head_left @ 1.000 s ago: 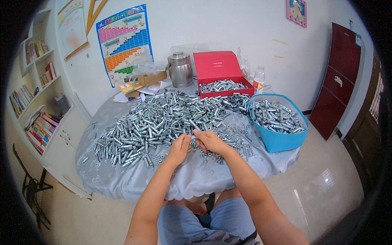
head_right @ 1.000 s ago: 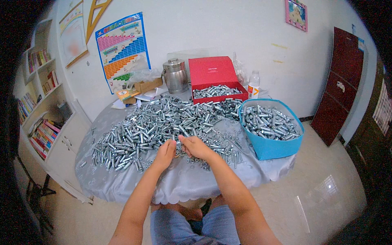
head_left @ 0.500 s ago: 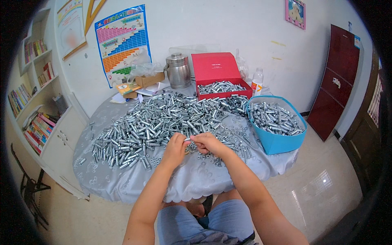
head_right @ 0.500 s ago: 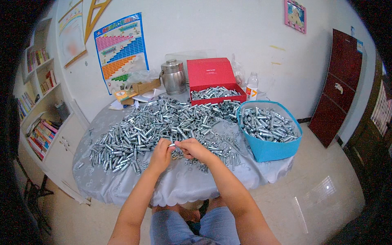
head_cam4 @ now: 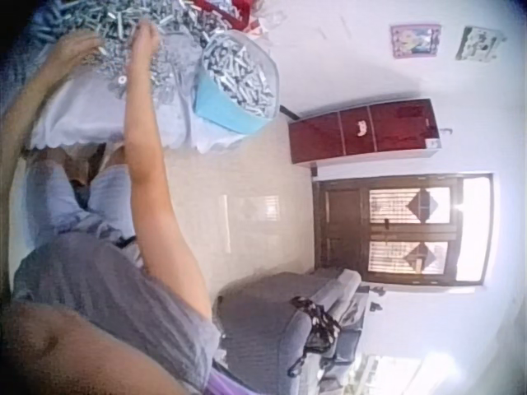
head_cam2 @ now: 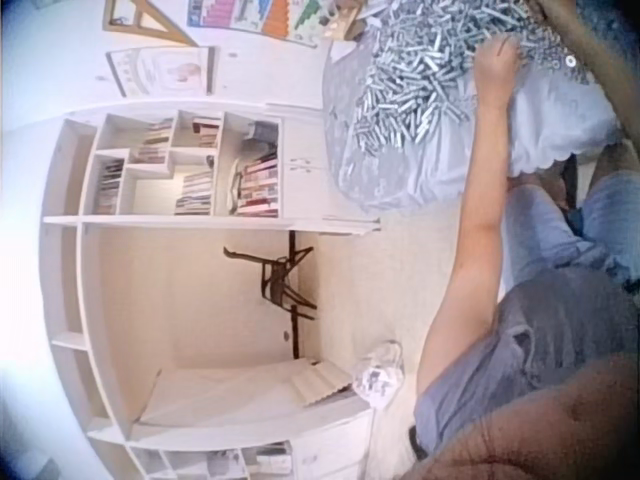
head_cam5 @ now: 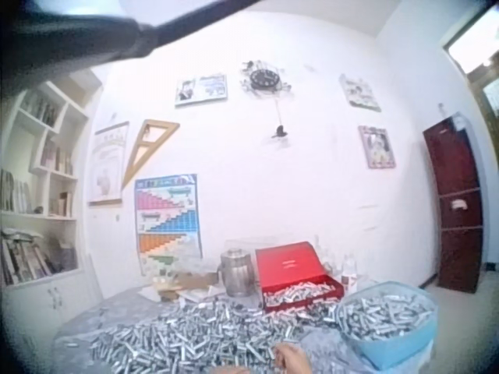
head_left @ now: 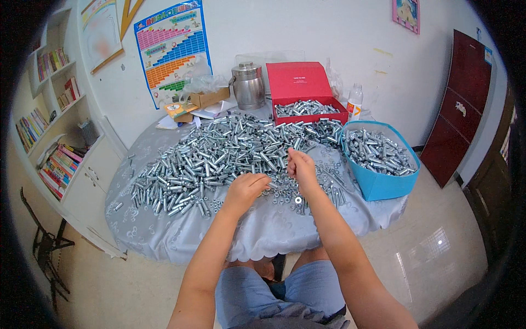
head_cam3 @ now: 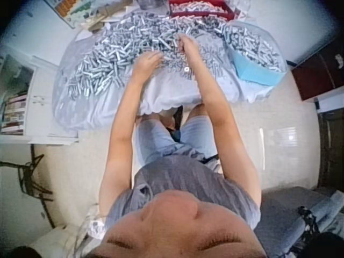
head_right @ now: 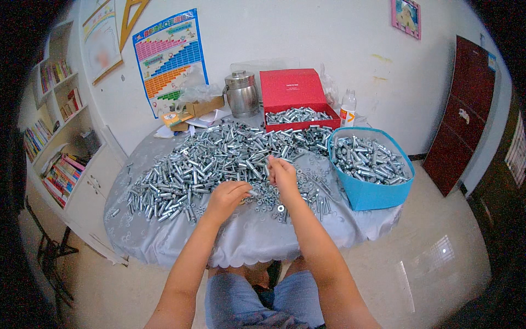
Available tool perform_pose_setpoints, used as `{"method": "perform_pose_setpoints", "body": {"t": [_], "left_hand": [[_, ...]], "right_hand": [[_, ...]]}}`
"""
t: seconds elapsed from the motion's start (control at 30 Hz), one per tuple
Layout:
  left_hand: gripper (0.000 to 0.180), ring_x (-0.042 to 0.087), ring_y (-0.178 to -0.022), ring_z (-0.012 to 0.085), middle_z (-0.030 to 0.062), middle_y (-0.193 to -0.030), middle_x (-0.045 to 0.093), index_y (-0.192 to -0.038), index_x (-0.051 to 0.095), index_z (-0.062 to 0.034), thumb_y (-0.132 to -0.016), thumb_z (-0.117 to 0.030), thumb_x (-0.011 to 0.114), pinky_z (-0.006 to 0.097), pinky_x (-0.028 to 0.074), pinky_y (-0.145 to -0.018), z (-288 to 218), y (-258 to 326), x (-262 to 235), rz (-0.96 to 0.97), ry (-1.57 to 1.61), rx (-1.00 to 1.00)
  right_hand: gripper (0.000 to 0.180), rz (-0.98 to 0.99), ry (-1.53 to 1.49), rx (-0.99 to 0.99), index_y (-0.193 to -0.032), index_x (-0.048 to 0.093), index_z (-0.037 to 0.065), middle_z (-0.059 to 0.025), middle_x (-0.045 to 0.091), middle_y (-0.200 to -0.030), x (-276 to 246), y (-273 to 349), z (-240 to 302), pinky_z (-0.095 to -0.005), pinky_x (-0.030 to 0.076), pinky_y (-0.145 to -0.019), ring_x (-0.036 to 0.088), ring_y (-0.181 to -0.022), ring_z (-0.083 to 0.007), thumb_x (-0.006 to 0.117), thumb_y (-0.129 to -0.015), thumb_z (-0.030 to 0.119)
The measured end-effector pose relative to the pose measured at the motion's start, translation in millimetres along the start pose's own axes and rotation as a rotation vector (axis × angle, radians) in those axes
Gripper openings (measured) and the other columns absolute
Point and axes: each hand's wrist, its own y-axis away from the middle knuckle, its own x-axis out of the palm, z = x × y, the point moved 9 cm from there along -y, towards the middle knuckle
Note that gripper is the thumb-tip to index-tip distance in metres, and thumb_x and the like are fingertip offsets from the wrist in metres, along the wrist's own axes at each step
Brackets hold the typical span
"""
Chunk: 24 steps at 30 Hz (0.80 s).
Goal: The person sits at a table covered with a large pile of metal bolts and washers. They repeatedly pick up a bolt and a washer, thread the washer onto the bolt, and place the assembled unit into a blue container. The task is performed continuously by hand throughout the clip.
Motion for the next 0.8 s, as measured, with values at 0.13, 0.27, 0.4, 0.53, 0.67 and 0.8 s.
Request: {"method": "perform_pose_setpoints", "body": {"t": [0.13,0.27,0.4,0.53,0.67,0.8], "left_hand": [[0.010,0.060,-0.069,0.0144,0.0080,-0.087,0.063,-0.089,0.060,-0.0041,-0.082,-0.011,0.058,0.027,0.047,-0.062,52,19,-2,-0.260,0.347,-0.601],[0.052,0.059,-0.069,0.0164,0.0161,-0.098,0.057,-0.114,0.034,0.0035,-0.085,-0.035,0.054,0.028,0.051,-0.062,107,49,-4,-0.732,0.945,-0.921],[0.057,0.057,-0.068,0.0162,0.0184,-0.102,0.054,-0.109,0.032,0.0008,-0.083,-0.045,0.053,0.029,0.051,-0.057,113,64,-1,-0.816,1.053,-1.066],[0.050,0.056,-0.061,0.0152,0.0158,-0.094,0.054,-0.106,0.031,-0.0019,-0.084,-0.042,0.053,0.029,0.051,-0.054,109,60,-9,-0.831,0.999,-1.029],[0.045,0.055,-0.058,0.0142,0.0127,-0.087,0.054,-0.103,0.035,-0.0040,-0.085,-0.041,0.053,0.028,0.050,-0.051,113,64,-10,-0.817,0.938,-1.030],[0.036,0.055,-0.061,0.0127,0.0092,-0.085,0.056,-0.102,0.042,-0.0039,-0.085,-0.033,0.054,0.024,0.047,-0.053,106,52,-3,-0.595,0.765,-0.947]], "right_hand": [[0.030,-0.018,-0.017,-0.044,-0.068,0.050,0.007,0.0037,0.038,-0.047,-8,-2,5,-0.0212,0.023,-0.037,0.033,-0.039,-0.0059,0.057,-0.084,0.031],[0.030,-0.028,-0.098,-0.027,-0.068,0.050,0.006,0.0042,0.037,-0.047,-6,-5,4,-0.0215,0.022,-0.037,0.032,-0.039,-0.0055,0.057,-0.084,0.031],[0.028,-0.036,-0.050,-0.039,-0.068,0.050,0.007,0.0050,0.036,-0.048,-4,-2,7,-0.0207,0.021,-0.037,0.031,-0.039,-0.0049,0.057,-0.084,0.029],[0.024,-0.029,0.046,0.004,-0.070,0.047,0.009,0.0042,0.037,-0.051,-5,1,7,-0.0204,0.026,-0.040,0.036,-0.044,-0.0063,0.055,-0.085,0.025],[0.022,-0.080,0.031,0.001,-0.070,0.047,0.009,0.0042,0.037,-0.050,-10,-2,4,-0.0206,0.026,-0.039,0.035,-0.042,-0.0060,0.055,-0.084,0.024],[0.025,-0.148,-0.012,-0.072,-0.068,0.050,0.006,0.0033,0.041,-0.050,-21,-5,12,-0.0210,0.024,-0.035,0.034,-0.038,-0.0055,0.056,-0.084,0.024]]}}
